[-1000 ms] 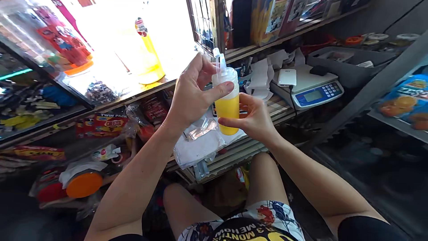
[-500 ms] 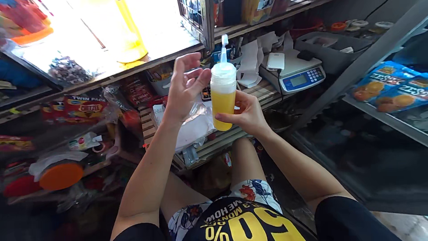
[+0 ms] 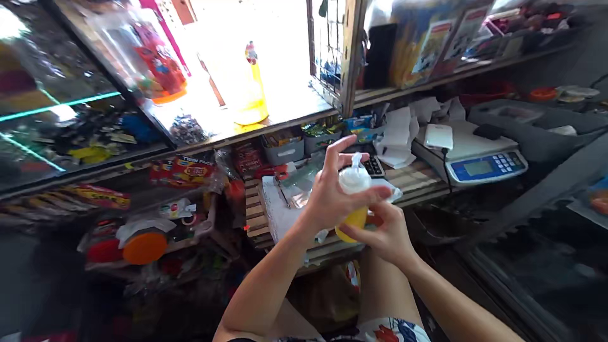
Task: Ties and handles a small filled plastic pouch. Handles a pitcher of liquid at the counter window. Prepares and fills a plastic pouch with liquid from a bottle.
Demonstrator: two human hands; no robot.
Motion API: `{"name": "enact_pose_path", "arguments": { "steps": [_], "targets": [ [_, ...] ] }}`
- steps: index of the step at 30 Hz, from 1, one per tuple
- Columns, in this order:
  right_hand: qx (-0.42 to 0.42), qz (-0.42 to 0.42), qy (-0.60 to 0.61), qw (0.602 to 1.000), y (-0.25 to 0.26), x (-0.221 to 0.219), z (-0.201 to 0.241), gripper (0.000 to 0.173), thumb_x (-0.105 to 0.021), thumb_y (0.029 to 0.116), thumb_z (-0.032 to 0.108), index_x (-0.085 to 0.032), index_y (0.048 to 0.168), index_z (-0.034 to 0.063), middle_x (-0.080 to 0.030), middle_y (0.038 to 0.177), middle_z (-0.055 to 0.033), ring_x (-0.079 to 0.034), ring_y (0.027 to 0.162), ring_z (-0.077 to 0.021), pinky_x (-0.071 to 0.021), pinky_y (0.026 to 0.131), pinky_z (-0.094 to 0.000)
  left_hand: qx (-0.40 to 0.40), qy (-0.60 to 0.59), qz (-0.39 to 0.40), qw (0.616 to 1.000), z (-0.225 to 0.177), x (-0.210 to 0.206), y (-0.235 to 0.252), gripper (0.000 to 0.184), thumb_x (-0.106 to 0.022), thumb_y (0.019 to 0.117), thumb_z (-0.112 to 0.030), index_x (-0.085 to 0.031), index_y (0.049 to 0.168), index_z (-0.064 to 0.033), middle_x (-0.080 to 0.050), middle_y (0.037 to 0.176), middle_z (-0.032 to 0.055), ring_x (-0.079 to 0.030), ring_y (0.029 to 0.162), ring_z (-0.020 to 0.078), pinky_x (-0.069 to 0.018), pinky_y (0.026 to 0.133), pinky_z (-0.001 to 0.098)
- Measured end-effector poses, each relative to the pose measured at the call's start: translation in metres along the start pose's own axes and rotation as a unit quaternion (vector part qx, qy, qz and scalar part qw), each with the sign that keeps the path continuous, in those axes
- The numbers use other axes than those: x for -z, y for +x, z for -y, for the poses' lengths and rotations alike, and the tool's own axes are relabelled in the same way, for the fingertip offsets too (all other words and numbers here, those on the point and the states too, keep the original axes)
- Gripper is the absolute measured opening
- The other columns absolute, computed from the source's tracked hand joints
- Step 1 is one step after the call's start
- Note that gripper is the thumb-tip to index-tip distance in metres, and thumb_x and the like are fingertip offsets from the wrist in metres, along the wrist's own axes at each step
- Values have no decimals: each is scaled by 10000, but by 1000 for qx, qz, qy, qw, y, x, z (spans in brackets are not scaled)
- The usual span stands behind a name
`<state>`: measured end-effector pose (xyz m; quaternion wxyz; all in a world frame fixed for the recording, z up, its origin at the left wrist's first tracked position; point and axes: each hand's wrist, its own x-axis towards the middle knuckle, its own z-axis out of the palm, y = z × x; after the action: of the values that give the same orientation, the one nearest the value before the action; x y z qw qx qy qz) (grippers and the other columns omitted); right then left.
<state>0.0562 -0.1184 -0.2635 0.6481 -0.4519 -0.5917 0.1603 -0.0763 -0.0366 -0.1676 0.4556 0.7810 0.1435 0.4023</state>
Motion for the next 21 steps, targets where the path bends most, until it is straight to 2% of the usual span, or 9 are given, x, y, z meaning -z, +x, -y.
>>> {"name": "enact_pose_path", "arguments": {
  "steps": [2, 4, 7, 9, 11, 13, 16, 18, 21],
  "targets": [
    [-7, -4, -3, 1000, -4, -1, -2, 522, -883, 747, 347, -710, 1118, 24, -735, 1053, -45, -734, 960, -113, -660, 771, -291, -7, 26, 18, 999, 4, 14, -4, 960, -840, 780, -360, -332, 1574, -179, -619, 1380, 22, -603, 1226, 159, -531, 1009, 406],
    [-30, -20, 3, 999, -8, -2, -7, 546, -889, 730, 349, -710, 1125, 17, -742, 1047, -59, -744, 947, -134, -665, 761, -305, -15, 56, -11, 998, 12, 25, -9, 907, -828, 797, -398, -388, 1549, -148, -624, 1374, 33, -562, 1294, 179, -479, 1082, 438],
    [-62, -48, 10, 997, -10, -4, -12, 557, -893, 715, 348, -717, 1132, 25, -745, 1051, -65, -751, 938, -152, -670, 749, -315, -29, 112, -141, 983, 27, 28, -16, 695, -810, 861, -328, -517, 1426, -50, -685, 1244, 85, -630, 1205, 180, -516, 1047, 400],
    [-71, -64, -9, 995, -11, -7, -17, 561, -893, 697, 365, -722, 1116, 34, -744, 1045, -54, -749, 931, -128, -668, 741, -297, -48, 111, -179, 976, 30, 13, -23, 503, -670, 979, -233, -517, 1377, 33, -679, 1225, 135, -651, 1168, 193, -537, 1026, 389],
    [-54, -78, -39, 995, -14, -12, -21, 575, -881, 679, 380, -727, 1101, 20, -735, 1034, -42, -734, 926, -72, -651, 747, -249, -43, 61, -140, 987, 22, -10, -31, 609, -552, 1039, -332, -412, 1447, 98, -626, 1329, 187, -618, 1237, 213, -519, 1058, 393],
    [-2, -94, -84, 992, -19, -19, -26, 558, -848, 665, 395, -736, 1054, 11, -720, 997, -17, -696, 918, 18, -608, 776, -172, -8, 27, -139, 990, 18, -28, -35, 885, -693, 924, -485, -350, 1501, 93, -610, 1354, 180, -606, 1237, 189, -514, 1047, 362],
    [53, -91, -129, 986, -27, -22, -33, 507, -836, 699, 446, -745, 1002, 50, -718, 985, -10, -680, 920, 41, -595, 790, -155, 39, 22, -174, 984, 19, -35, -30, 929, -907, 746, -357, -430, 1441, 33, -716, 1085, 88, -700, 994, 133, -593, 884, 317],
    [55, -63, -116, 990, -32, -19, -34, 500, -839, 716, 433, -751, 1035, 59, -716, 1007, -13, -694, 922, 10, -614, 766, -179, 68, 1, -142, 987, 17, -29, -29, 799, -899, 764, -228, -476, 1399, 12, -723, 997, 70, -719, 926, 131, -610, 842, 310],
    [14, 24, 25, 999, -38, -9, -29, 478, -897, 720, 396, -751, 1094, 138, -748, 1028, 24, -736, 920, -67, -656, 762, -263, 76, -101, -8, 992, 12, -15, -31, 672, -790, 813, -38, -441, 1382, 44, -716, 996, 111, -725, 897, 181, -622, 825, 344]
  ]
}}
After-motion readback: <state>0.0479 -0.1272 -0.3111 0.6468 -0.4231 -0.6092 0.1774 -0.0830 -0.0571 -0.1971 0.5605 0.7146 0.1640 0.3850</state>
